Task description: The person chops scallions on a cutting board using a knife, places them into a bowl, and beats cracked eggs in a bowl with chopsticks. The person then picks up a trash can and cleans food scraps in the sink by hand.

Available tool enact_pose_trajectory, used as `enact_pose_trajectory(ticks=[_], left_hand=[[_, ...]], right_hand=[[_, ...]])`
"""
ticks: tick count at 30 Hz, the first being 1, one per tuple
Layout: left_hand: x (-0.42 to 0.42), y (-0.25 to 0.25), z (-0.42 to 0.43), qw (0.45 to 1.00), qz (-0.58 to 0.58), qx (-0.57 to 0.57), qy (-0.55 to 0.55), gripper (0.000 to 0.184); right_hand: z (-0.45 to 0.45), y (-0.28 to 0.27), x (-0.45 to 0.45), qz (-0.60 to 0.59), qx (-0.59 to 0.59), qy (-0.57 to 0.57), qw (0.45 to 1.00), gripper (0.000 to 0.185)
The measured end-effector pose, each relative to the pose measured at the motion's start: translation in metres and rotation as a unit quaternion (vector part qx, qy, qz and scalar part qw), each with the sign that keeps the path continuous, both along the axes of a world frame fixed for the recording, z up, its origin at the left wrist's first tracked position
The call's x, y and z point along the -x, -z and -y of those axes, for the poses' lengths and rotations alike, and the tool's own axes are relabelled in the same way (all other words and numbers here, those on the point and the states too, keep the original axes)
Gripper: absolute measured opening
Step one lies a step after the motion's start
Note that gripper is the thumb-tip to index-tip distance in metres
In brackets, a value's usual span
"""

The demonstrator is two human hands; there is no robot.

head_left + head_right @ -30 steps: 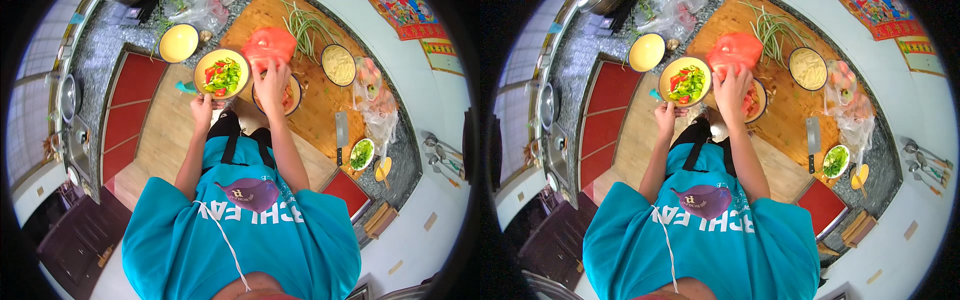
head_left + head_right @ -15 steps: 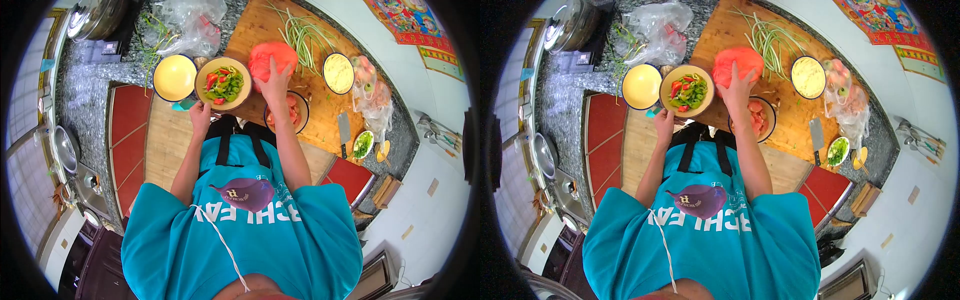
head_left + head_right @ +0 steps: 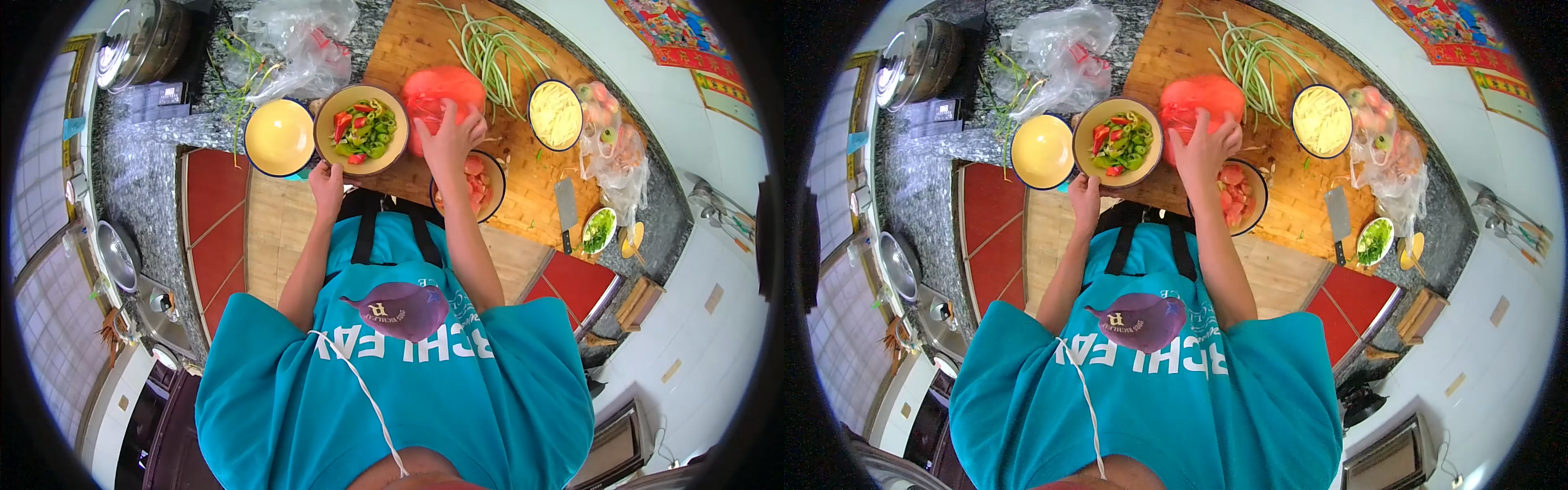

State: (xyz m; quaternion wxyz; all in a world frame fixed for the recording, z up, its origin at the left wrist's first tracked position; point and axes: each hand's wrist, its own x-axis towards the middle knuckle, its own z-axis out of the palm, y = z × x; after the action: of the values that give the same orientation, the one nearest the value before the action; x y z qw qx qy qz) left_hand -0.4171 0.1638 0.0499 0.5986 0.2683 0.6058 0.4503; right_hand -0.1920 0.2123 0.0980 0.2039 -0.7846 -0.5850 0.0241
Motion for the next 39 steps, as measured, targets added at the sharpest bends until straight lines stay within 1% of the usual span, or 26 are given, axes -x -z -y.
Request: enact_pose_trajectory(ticks=[2, 3, 5, 6, 8, 9, 11, 12, 14, 15, 17, 18, 19, 21, 23, 26, 27, 29, 30, 31, 33, 34, 35, 37, 38, 39], left_hand=[[0.0, -0.002, -0.004, 1.0, 0.004, -0.008, -0.013, 0.02], [0.0, -0.002, -0.005, 1.0, 0.007, -0.007, -0.01, 0.02], [0.001, -0.003, -0.008, 1.0, 0.01, -0.009, -0.005, 0.021], [0.0, -0.005, -0.009, 1.0, 0.008, -0.001, -0.007, 0.021], [-0.002, -0.008, -0.012, 1.0, 0.005, 0.006, -0.009, 0.021], [-0.001, -0.008, -0.012, 1.0, 0.0, 0.008, -0.005, 0.021], [0.001, -0.008, -0.011, 1.0, -0.004, 0.013, 0.0, 0.021], [0.002, -0.008, -0.012, 1.0, -0.002, 0.02, 0.002, 0.021], [0.003, -0.009, -0.017, 1.0, 0.001, 0.024, 0.002, 0.021], [0.003, -0.008, -0.018, 1.0, 0.003, 0.026, 0.006, 0.021], [0.005, -0.007, -0.016, 0.999, 0.006, 0.032, 0.011, 0.021], [0.005, -0.006, -0.017, 0.999, 0.0, 0.029, 0.018, 0.021], [0.006, -0.005, -0.018, 0.999, -0.007, 0.027, 0.024, 0.021], [0.008, -0.002, -0.018, 0.999, -0.002, 0.026, 0.026, 0.021], [0.008, -0.004, -0.021, 0.999, 0.002, 0.026, 0.029, 0.021], [0.005, -0.012, -0.029, 0.999, 0.002, 0.037, 0.014, 0.021], [0.005, -0.011, -0.031, 0.999, -0.007, 0.022, 0.023, 0.022], [0.006, -0.01, -0.033, 0.999, -0.018, 0.007, 0.032, 0.022], [0.005, -0.008, -0.034, 0.999, -0.005, 0.019, 0.029, 0.021], [0.003, -0.009, -0.034, 0.999, 0.008, 0.032, 0.026, 0.02], [-0.002, -0.014, -0.038, 0.999, -0.019, 0.01, 0.036, 0.02], [-0.005, -0.016, -0.039, 0.998, -0.045, -0.011, 0.044, 0.02], [-0.007, -0.013, -0.041, 0.998, -0.042, -0.007, 0.053, 0.02], [-0.013, -0.007, -0.047, 0.998, 0.017, -0.006, 0.065, 0.019], [-0.016, -0.005, -0.048, 0.997, 0.022, 0.011, 0.074, 0.019], [-0.02, -0.006, -0.05, 0.996, 0.028, 0.013, 0.084, 0.019]], right_hand=[[-0.014, -0.006, 0.002, -0.03, 0.049, 0.007, 0.998, 0.052], [-0.019, -0.002, 0.0, -0.032, 0.048, 0.007, 0.998, 0.052], [-0.031, 0.003, -0.007, -0.037, 0.071, -0.062, 0.995, 0.044], [-0.034, 0.007, -0.011, -0.037, 0.068, -0.062, 0.995, 0.044], [-0.037, 0.018, -0.015, -0.053, 0.051, -0.104, 0.992, 0.034], [-0.039, 0.023, -0.017, -0.055, 0.05, -0.104, 0.992, 0.034], [-0.04, 0.034, -0.022, -0.15, 0.001, -0.132, 0.98, 0.023], [-0.039, 0.031, -0.023, -0.15, 0.001, -0.132, 0.98, 0.023], [-0.04, 0.024, -0.024, -0.265, -0.121, -0.098, 0.951, 0.015], [-0.043, 0.021, -0.023, -0.266, -0.123, -0.1, 0.951, 0.015], [-0.044, 0.015, -0.022, -0.278, -0.149, -0.015, 0.949, 0.011], [-0.047, 0.004, -0.02, -0.293, -0.15, 0.0, 0.944, 0.01], [-0.052, 0.0, -0.019, -0.293, -0.15, -0.001, 0.944, 0.01], [-0.065, -0.005, -0.017, -0.253, -0.247, 0.013, 0.935, 0.009], [-0.083, -0.017, -0.019, -0.279, -0.259, 0.032, 0.924, 0.009], [-0.108, -0.021, -0.025, -0.308, -0.322, 0.013, 0.895, 0.009], [-0.113, -0.023, -0.024, -0.308, -0.322, 0.014, 0.895, 0.009], [-0.121, -0.025, -0.021, -0.305, -0.214, 0.026, 0.928, 0.008], [-0.127, -0.014, -0.021, -0.285, -0.233, -0.004, 0.93, 0.009], [-0.131, -0.008, -0.021, -0.285, -0.234, 0.0, 0.93, 0.009], [-0.136, 0.001, -0.018, -0.236, -0.194, -0.015, 0.952, 0.011], [-0.138, 0.004, -0.018, -0.238, -0.208, -0.026, 0.948, 0.017], [-0.132, 0.007, -0.019, -0.234, -0.206, -0.018, 0.95, 0.017], [-0.121, 0.003, -0.026, -0.323, -0.157, -0.02, 0.933, 0.024], [-0.105, 0.0, -0.033, -0.304, -0.194, -0.018, 0.933, 0.029], [-0.083, -0.007, -0.04, -0.308, -0.183, 0.027, 0.933, 0.028]])
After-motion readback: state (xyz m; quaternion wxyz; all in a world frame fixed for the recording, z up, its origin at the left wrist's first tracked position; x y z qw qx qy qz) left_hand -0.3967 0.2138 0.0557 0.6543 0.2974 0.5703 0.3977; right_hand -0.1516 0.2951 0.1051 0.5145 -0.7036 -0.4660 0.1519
